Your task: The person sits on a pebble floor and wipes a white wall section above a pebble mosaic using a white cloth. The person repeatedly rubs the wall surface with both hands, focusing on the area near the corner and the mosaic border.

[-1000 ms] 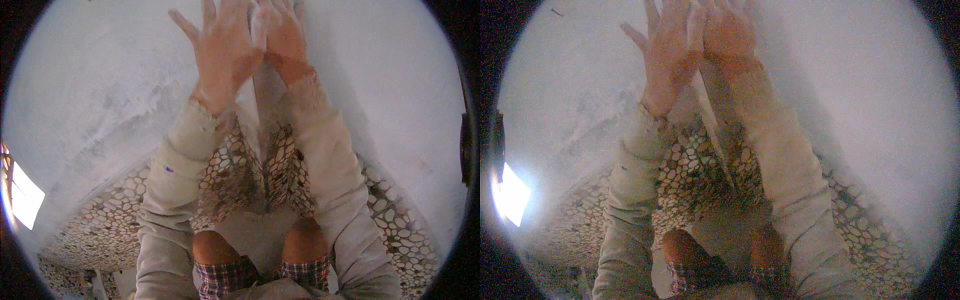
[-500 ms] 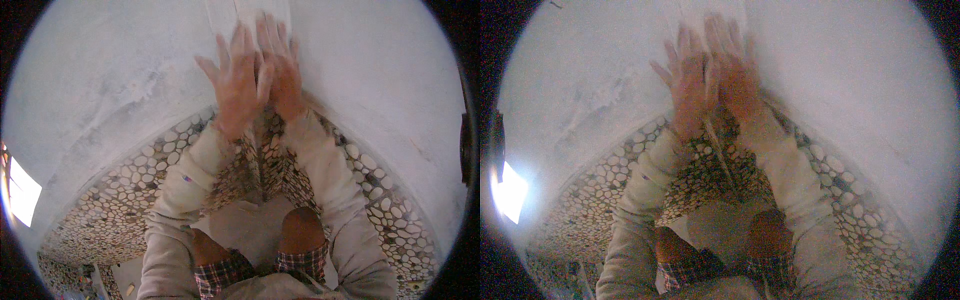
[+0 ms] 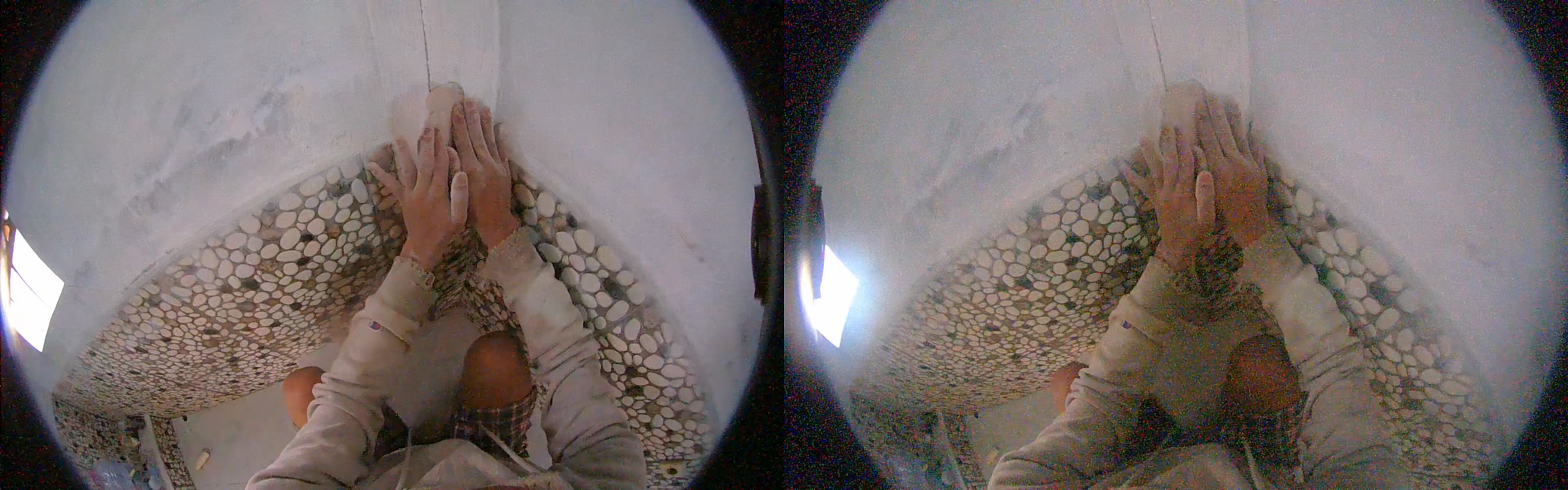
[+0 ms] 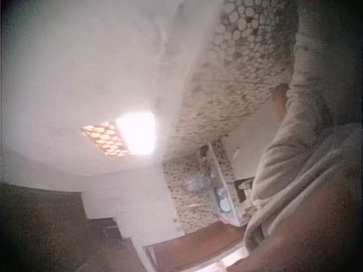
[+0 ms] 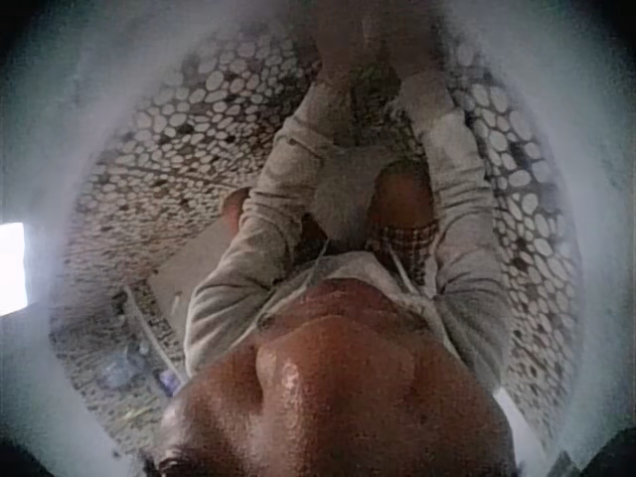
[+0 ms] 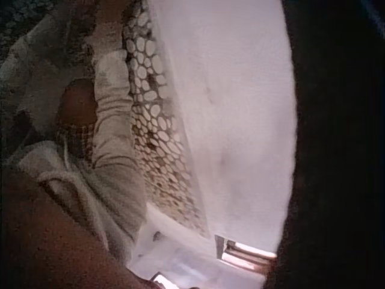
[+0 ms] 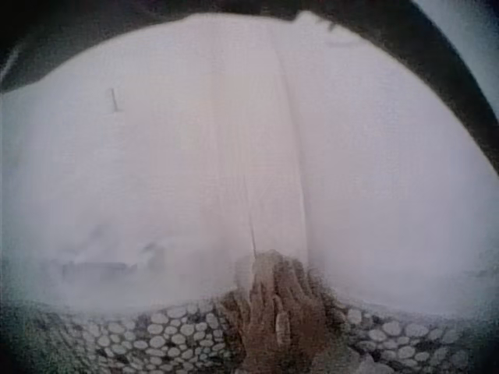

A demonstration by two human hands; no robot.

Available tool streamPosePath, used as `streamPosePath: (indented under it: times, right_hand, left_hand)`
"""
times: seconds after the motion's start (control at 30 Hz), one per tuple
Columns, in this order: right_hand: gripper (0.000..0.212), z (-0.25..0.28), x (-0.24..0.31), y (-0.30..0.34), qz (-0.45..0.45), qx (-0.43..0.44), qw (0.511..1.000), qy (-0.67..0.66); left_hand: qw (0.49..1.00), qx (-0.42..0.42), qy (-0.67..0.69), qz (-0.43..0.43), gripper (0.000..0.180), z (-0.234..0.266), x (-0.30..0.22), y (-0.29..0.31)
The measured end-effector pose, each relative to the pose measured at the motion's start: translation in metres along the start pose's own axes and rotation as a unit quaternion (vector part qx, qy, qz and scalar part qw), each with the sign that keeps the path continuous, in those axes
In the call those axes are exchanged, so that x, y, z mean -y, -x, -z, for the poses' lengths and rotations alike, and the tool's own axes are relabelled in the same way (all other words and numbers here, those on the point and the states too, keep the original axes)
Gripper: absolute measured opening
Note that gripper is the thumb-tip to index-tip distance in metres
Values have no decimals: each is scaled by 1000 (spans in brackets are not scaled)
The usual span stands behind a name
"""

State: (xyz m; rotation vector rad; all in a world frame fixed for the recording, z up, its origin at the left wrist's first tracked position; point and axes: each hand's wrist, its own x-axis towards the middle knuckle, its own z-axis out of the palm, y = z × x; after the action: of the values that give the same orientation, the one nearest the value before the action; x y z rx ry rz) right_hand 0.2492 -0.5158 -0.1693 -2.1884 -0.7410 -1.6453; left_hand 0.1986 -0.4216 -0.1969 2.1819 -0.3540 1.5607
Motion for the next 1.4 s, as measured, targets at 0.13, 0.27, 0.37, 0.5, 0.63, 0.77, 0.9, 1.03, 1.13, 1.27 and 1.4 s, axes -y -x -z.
streamPosePath:
  times: [0.13,0.27,0.37,0.5,0.63,0.77,0.9,1.03,1.13,1.27,1.4]
  right_hand:
    - [47,28,10,-49,63,-21,998,7]
    - [44,41,24,-81,3,-10,984,-180]
    - [43,26,45,-42,1,-15,990,-138]
    - [42,19,39,17,-3,11,997,-79]
    - [38,19,32,-39,21,-22,996,-80]
    - [37,23,31,-100,52,-122,986,-103]
    - [38,15,40,-58,38,-119,983,-135]
    - [44,26,56,22,-20,-32,983,-179]
    - [45,17,51,-10,23,-66,990,-120]
    - [43,19,39,-101,86,-145,983,-78]
    - [42,77,50,-136,-36,-265,929,-256]
  left_hand:
    - [992,-19,117,35,53,1,-1,-51]
    - [885,117,422,159,55,20,20,-103]
    - [898,39,425,105,55,20,20,-72]
    - [958,26,285,9,54,10,28,-12]
    - [935,-26,345,-83,52,-1,32,-80]
    - [958,-82,253,-108,51,50,9,-144]
    - [962,-54,240,-116,50,17,32,-97]
    - [972,106,169,-121,50,9,60,-1]
    - [968,29,223,-110,49,-1,56,-41]
    - [961,-96,118,-233,41,19,55,-146]
    - [961,19,179,-210,56,110,14,-199]
